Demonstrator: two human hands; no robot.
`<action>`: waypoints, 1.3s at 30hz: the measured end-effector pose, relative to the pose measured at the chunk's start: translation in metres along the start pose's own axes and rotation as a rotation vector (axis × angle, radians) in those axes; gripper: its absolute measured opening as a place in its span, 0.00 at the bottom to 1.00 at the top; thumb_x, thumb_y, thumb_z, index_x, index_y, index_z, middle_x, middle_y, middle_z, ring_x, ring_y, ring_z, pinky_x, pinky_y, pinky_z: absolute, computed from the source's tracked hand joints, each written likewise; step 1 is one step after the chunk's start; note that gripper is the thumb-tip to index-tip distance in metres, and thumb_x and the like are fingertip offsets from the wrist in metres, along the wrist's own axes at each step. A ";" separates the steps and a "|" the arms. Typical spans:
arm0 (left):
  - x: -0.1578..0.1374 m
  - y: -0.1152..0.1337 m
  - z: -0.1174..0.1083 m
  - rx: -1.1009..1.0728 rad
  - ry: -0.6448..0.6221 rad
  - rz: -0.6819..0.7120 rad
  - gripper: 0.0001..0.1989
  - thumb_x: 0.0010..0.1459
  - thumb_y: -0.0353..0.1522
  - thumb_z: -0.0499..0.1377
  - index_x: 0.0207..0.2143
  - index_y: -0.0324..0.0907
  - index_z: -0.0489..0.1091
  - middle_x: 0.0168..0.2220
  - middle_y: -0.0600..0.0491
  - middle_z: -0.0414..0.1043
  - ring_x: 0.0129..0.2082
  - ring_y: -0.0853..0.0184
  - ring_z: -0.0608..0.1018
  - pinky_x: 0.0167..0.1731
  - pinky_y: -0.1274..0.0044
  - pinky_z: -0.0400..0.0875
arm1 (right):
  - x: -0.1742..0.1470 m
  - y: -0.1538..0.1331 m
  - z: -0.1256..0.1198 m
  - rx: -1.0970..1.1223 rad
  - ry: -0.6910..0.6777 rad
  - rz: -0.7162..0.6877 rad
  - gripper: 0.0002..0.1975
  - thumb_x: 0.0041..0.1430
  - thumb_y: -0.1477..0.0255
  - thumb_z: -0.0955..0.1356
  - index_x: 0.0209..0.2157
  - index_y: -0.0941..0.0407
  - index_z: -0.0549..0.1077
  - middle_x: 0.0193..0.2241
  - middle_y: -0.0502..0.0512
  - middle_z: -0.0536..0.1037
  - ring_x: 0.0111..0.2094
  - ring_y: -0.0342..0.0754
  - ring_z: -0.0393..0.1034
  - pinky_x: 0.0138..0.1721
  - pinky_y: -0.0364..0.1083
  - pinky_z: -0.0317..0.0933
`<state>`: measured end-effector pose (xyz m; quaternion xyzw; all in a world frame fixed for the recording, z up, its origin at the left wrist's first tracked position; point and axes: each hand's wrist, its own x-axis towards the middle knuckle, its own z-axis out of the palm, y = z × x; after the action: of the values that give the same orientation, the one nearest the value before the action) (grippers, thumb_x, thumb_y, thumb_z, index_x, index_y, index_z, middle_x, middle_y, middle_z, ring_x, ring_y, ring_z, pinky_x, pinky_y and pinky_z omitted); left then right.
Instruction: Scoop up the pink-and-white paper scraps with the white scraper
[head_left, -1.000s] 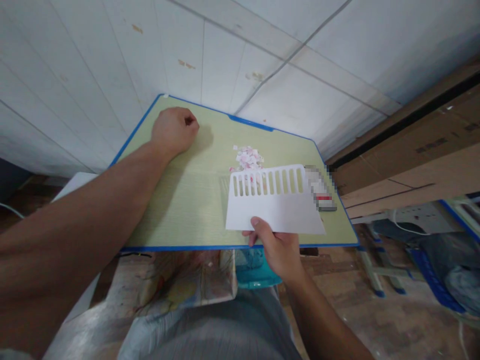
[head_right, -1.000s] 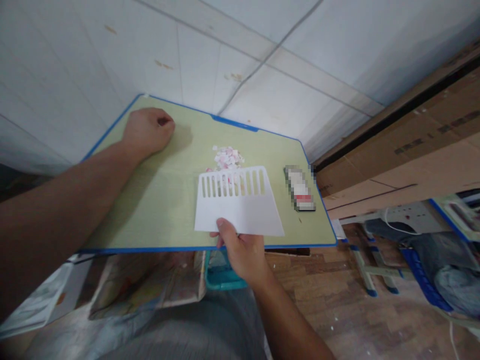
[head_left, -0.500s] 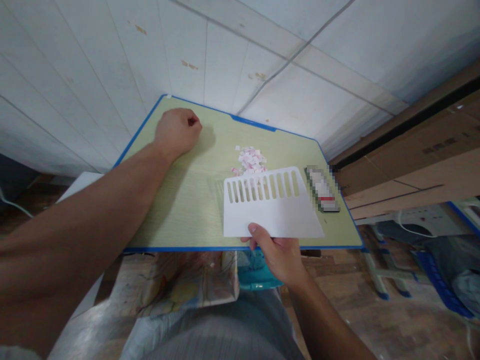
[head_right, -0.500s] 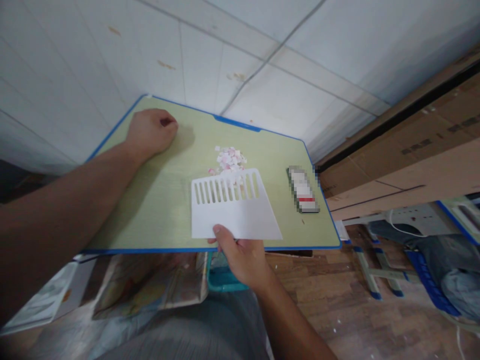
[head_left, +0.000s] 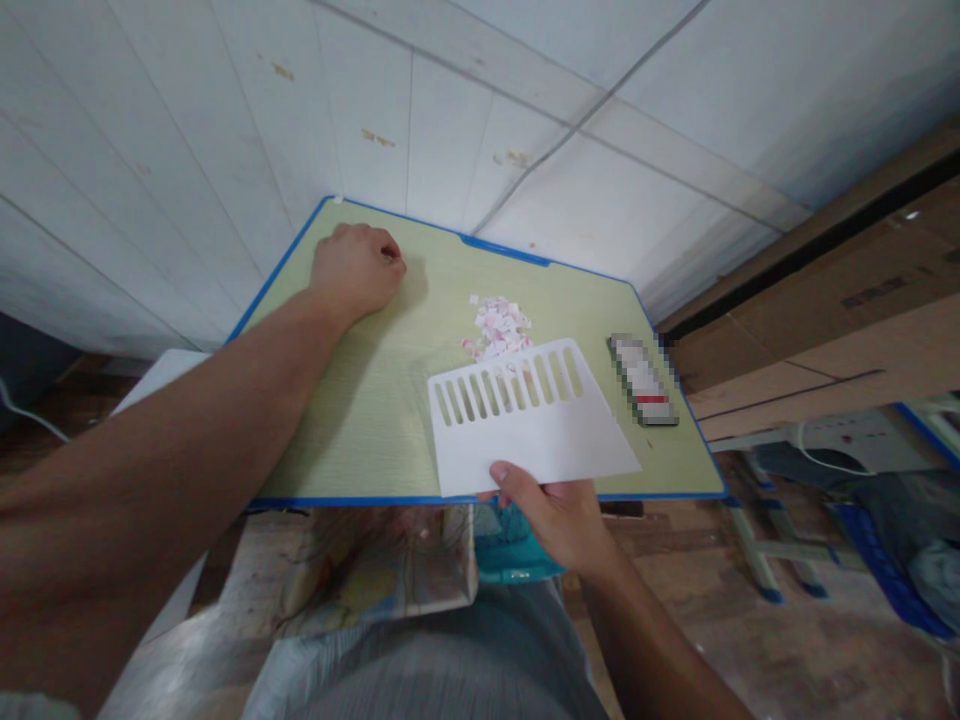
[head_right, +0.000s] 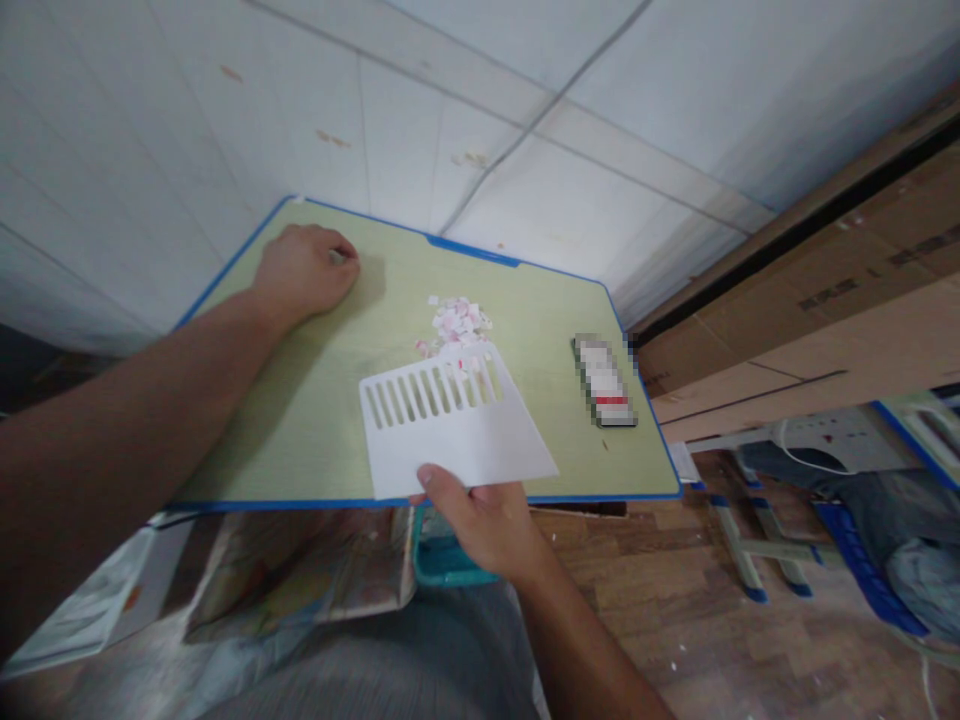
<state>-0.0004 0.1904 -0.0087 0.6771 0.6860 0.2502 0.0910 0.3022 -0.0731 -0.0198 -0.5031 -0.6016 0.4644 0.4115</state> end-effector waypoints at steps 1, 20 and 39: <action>0.001 -0.002 0.002 -0.001 -0.004 0.000 0.25 0.77 0.46 0.63 0.66 0.45 0.87 0.66 0.45 0.88 0.75 0.43 0.75 0.77 0.54 0.69 | 0.000 0.001 0.001 0.000 0.002 -0.003 0.22 0.77 0.50 0.81 0.31 0.47 0.85 0.24 0.51 0.85 0.29 0.56 0.86 0.46 0.55 0.89; 0.007 -0.011 0.001 0.025 -0.068 0.023 0.33 0.65 0.50 0.61 0.67 0.51 0.88 0.70 0.41 0.88 0.77 0.35 0.78 0.77 0.50 0.71 | 0.027 0.021 -0.054 -0.099 0.620 0.027 0.19 0.69 0.55 0.80 0.29 0.51 0.83 0.24 0.56 0.88 0.26 0.57 0.84 0.37 0.54 0.81; 0.004 -0.006 -0.003 0.042 -0.081 0.017 0.32 0.70 0.49 0.60 0.67 0.47 0.88 0.73 0.39 0.86 0.77 0.35 0.78 0.78 0.51 0.70 | 0.065 0.028 -0.064 -0.257 0.483 0.044 0.28 0.74 0.42 0.73 0.28 0.49 0.85 0.27 0.55 0.88 0.30 0.57 0.79 0.49 0.59 0.76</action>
<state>-0.0075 0.1943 -0.0082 0.6944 0.6810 0.2089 0.1024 0.3603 0.0020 -0.0305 -0.6604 -0.5287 0.2598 0.4656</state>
